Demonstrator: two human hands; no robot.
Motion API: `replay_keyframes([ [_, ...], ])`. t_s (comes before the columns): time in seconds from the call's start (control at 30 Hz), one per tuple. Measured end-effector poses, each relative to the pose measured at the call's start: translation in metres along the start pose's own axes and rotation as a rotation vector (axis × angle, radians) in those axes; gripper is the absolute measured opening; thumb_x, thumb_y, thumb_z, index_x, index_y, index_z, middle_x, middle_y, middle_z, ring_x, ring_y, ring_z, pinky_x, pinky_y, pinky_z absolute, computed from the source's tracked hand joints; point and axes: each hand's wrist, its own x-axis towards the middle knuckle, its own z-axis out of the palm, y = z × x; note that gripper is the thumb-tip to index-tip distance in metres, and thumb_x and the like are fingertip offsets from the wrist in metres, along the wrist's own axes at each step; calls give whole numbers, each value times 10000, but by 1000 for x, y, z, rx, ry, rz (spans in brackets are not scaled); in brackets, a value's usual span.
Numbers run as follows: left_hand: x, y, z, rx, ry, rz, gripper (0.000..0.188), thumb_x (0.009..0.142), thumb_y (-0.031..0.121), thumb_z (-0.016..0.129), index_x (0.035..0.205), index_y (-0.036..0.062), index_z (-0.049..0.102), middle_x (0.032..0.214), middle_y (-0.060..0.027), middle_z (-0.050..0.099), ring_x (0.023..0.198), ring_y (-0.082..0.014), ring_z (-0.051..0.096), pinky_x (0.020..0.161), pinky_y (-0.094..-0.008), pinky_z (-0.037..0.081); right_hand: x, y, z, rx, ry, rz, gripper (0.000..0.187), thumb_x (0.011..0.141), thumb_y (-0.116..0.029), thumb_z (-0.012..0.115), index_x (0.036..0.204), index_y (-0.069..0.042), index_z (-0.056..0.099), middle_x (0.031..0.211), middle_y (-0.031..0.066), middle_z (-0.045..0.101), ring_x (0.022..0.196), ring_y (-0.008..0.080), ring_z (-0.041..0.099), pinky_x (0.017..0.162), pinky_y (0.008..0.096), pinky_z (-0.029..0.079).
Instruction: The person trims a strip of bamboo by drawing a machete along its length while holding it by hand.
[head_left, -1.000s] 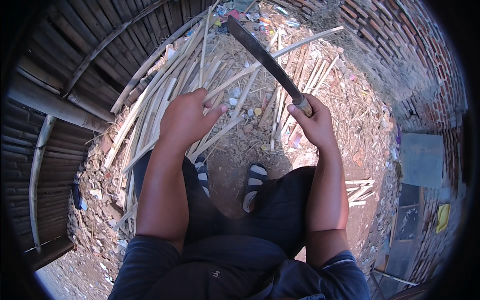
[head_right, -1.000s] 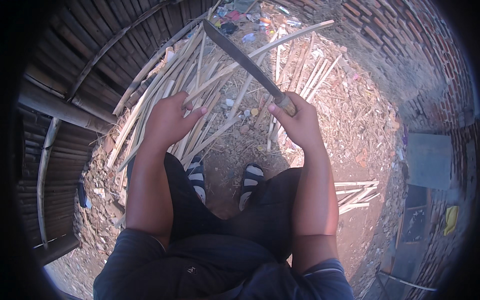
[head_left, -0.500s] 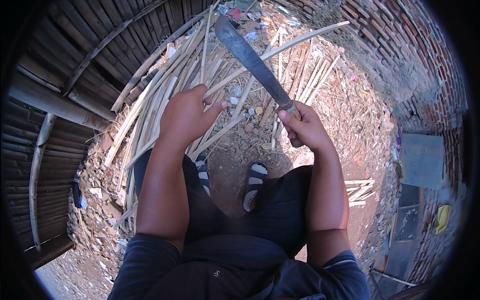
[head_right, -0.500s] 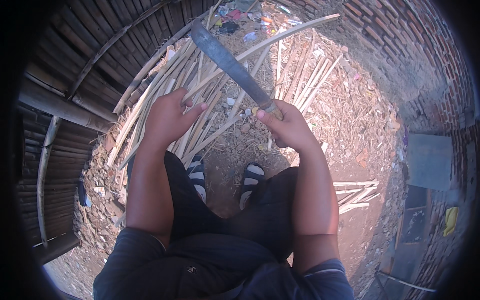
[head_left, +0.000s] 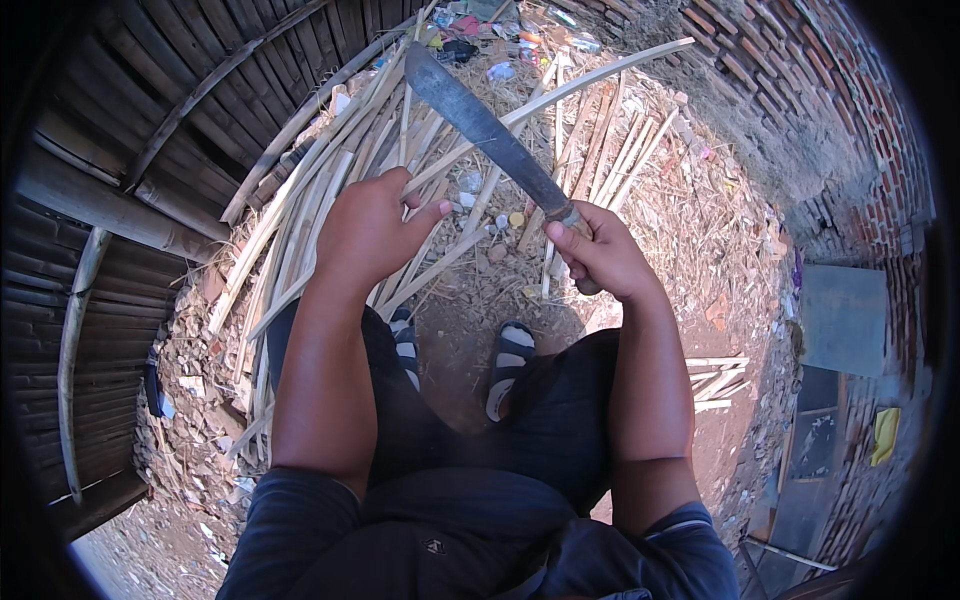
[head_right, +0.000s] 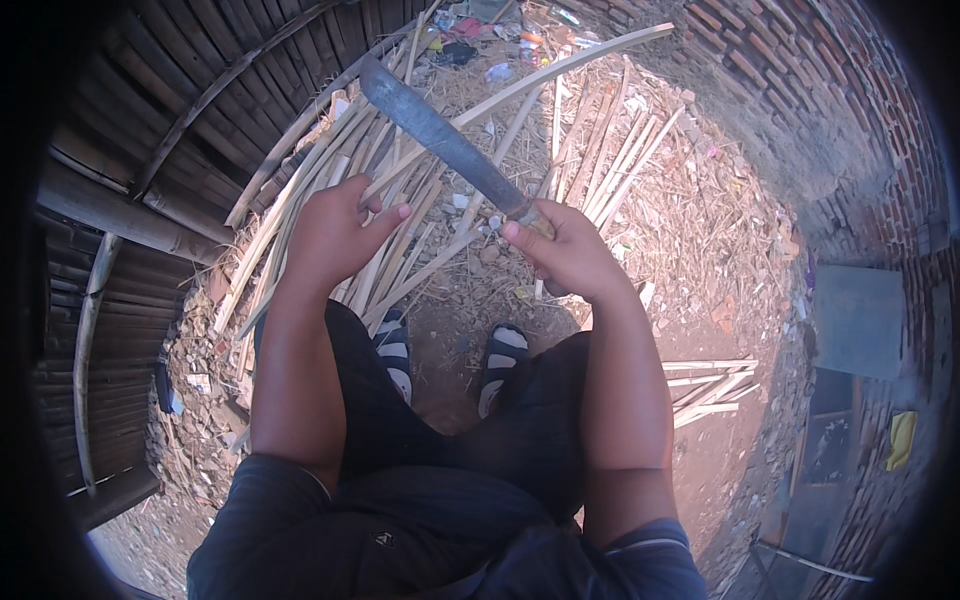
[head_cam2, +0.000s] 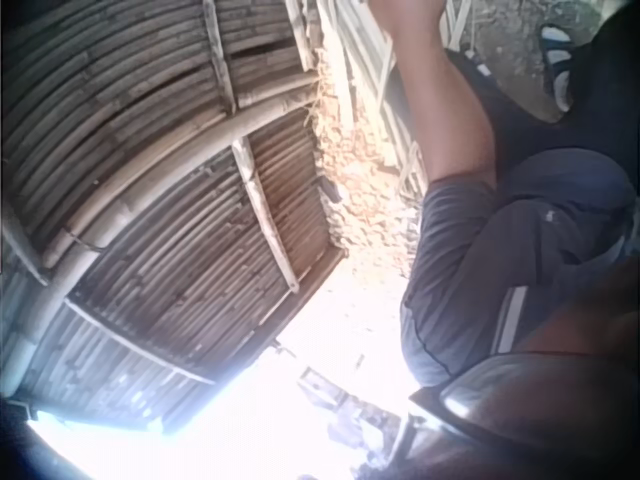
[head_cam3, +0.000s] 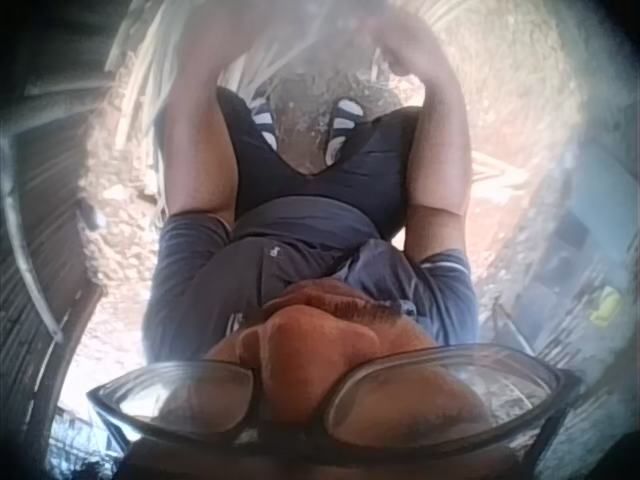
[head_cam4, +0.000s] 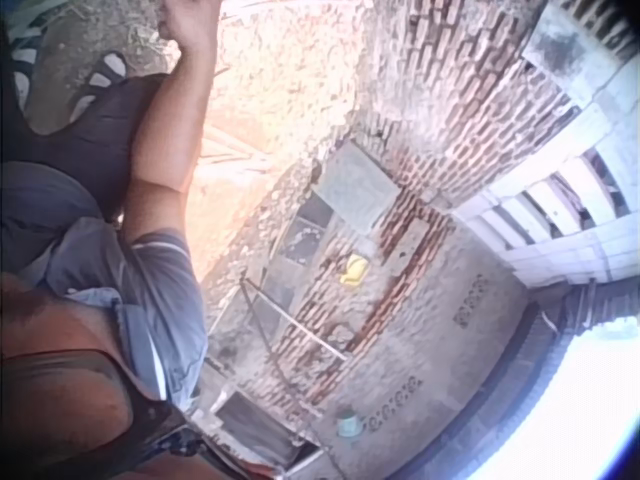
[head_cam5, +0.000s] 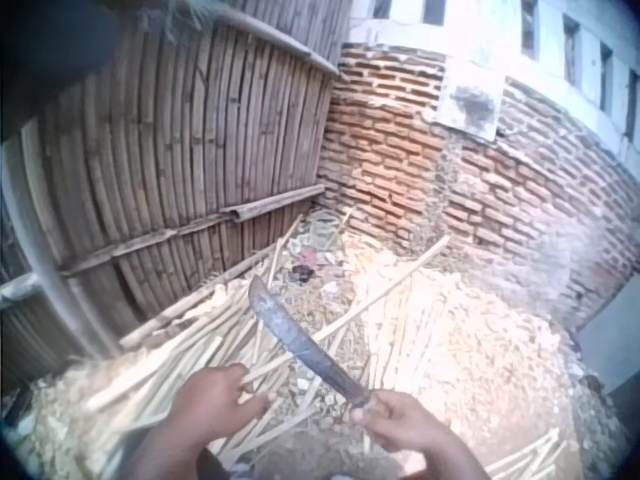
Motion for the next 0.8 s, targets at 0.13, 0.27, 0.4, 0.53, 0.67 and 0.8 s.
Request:
replay_keyframes([
  [0.13, -1, 3, -2, 8, -15, 10, 591, 886, 555, 810, 1033, -11, 724, 853, -191, 746, 808, -366, 748, 748, -452, 572, -3, -3, -10, 33, 42, 30, 482, 986, -466, 780, 1223, -57, 681, 705, -45, 534, 564, 69, 514, 486, 247, 394],
  [0.27, 1, -3, 3, -9, 25, 18, 594, 882, 556, 816, 1034, -11, 724, 852, -203, 745, 816, -363, 753, 751, -449, 574, 4, 5, 0, 68, 7, -37, 481, 992, -472, 771, 1193, -47, 667, 705, -43, 535, 563, 71, 511, 494, 245, 402],
  [0.4, -1, 4, -8, -20, -13, -37, 604, 880, 558, 819, 1038, -17, 717, 856, -220, 744, 824, -361, 756, 755, -448, 575, 0, 0, -8, 131, 6, -29, 450, 1002, -462, 758, 1156, -50, 664, 705, -42, 541, 558, 74, 514, 509, 244, 419],
  [0.53, 0, 2, -5, -50, 28, -16, 602, 878, 560, 819, 1014, -16, 712, 827, -224, 733, 810, -361, 750, 739, -448, 570, 1, 6, -13, 132, -37, -43, 449, 996, -465, 766, 1165, -61, 670, 704, -42, 539, 554, 77, 514, 510, 246, 424],
  [0.67, 0, -1, -2, -54, 36, 12, 587, 879, 551, 822, 1003, -12, 713, 803, -224, 723, 804, -362, 749, 728, -451, 565, -3, -4, 1, 4, -78, 46, 413, 989, -432, 786, 1119, -63, 652, 693, -39, 531, 543, 66, 498, 485, 242, 402],
  [0.8, 0, -2, -3, -51, 41, 33, 583, 881, 550, 821, 996, -11, 712, 785, -215, 717, 787, -359, 746, 720, -449, 562, -5, -3, -6, 58, -30, 23, 383, 989, -411, 792, 1046, -63, 642, 687, -36, 533, 540, 56, 496, 456, 241, 385],
])
